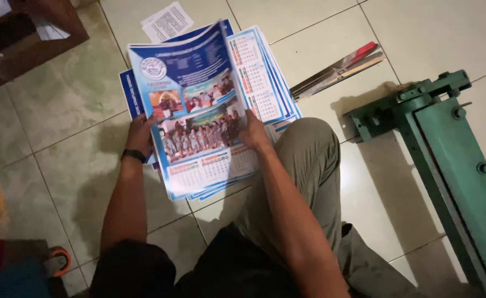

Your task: The person sits on the floor and uses a green manual binding machine to bind printed calendar sheets. They align the sheets, feed them into the machine, and turn the crank to secure the binding. The person then removes the bound calendar and places it on a stack on the floor.

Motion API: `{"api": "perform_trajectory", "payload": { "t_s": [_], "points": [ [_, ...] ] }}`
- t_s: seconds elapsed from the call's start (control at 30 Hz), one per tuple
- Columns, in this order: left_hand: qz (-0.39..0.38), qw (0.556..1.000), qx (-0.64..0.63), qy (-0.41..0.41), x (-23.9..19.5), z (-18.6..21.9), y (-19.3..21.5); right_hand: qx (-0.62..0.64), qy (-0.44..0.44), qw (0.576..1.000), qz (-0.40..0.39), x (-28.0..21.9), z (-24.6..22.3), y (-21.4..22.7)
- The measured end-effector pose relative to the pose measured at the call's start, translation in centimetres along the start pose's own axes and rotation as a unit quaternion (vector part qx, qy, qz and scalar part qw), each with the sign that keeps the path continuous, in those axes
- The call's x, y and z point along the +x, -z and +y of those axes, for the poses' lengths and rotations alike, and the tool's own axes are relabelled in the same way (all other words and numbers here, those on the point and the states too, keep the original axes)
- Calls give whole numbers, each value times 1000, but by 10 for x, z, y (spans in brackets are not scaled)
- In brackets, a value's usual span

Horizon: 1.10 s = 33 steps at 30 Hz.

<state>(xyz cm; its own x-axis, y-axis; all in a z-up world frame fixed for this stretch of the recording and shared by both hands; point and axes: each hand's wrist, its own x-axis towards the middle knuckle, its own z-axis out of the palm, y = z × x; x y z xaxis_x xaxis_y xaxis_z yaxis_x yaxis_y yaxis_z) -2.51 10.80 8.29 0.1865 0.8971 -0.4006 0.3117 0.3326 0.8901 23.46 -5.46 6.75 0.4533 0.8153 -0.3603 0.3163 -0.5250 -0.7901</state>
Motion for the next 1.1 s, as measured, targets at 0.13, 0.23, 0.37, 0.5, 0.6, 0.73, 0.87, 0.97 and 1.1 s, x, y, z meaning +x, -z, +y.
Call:
{"api": "perform_trajectory", "payload": {
  "t_s": [0.13, 0.23, 0.37, 0.5, 0.6, 0.73, 0.87, 0.97, 1.1],
  "points": [
    [-13, 997, -10, -77, 8, 10, -10, 1, 68, 998, -11, -8, -7, 4],
    [40, 974, 54, -218, 17, 17, -7, -1, 123, 992, 17, -17, -10, 9],
    [209, 881, 102, -412, -3, 36, 9, 90, 260, 936, 221, -25, -23, 12],
    [205, 849, -3, -488, -66, 97, -9, 103, 250, 922, 277, -36, -42, 42],
    [146, 831, -71, -531, -79, 101, -18, 208, 298, 894, 261, -54, -86, 71],
    [182, 818, -71, -542, -74, 72, -32, 280, 323, 843, 325, -40, -63, 66],
    [108, 856, -102, -496, -82, 53, -45, 297, 301, 855, 301, -36, -20, 55],
    [157, 850, -13, -502, -71, 37, -33, 303, 282, 857, 307, -31, -7, 48],
    [187, 845, -13, -501, -90, 70, -35, 234, 353, 841, 337, -28, -11, 53]
  ]
}}
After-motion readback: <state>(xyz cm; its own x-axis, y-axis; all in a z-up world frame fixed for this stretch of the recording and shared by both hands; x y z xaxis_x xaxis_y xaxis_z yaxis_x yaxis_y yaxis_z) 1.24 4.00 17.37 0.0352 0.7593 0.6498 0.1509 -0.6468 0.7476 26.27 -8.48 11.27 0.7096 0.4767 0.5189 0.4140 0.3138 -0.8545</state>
